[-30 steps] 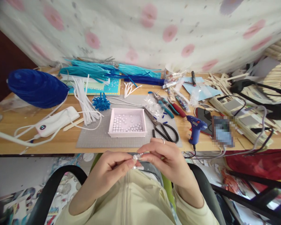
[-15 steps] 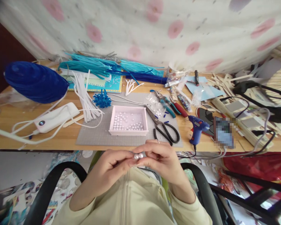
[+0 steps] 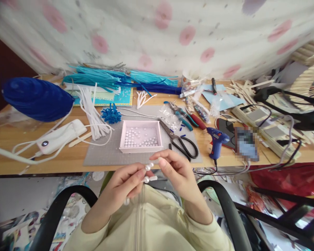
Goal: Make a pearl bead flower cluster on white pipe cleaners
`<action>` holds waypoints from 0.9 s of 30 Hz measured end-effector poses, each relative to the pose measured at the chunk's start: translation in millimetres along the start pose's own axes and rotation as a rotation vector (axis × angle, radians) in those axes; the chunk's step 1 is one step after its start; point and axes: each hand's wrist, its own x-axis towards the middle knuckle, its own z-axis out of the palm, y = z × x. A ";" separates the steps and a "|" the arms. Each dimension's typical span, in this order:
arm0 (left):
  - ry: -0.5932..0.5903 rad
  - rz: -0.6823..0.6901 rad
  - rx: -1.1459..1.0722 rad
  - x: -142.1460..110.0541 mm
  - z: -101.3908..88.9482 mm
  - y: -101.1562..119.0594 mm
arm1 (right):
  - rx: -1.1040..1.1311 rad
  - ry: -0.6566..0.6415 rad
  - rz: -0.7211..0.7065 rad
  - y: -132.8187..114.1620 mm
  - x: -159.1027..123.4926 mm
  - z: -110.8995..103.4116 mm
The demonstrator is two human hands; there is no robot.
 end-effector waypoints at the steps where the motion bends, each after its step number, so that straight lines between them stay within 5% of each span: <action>1: 0.006 0.006 -0.024 0.9 -0.6 -1.7 | 0.017 0.002 0.010 1.1 -0.3 0.7; 16: 0.129 0.103 -0.088 0.9 -4.6 -11.2 | 0.231 -0.024 0.057 -5.5 8.2 25.9; 27: 0.156 -0.002 0.074 1.4 -2.9 -3.2 | 0.046 -0.208 0.083 -7.4 18.3 8.4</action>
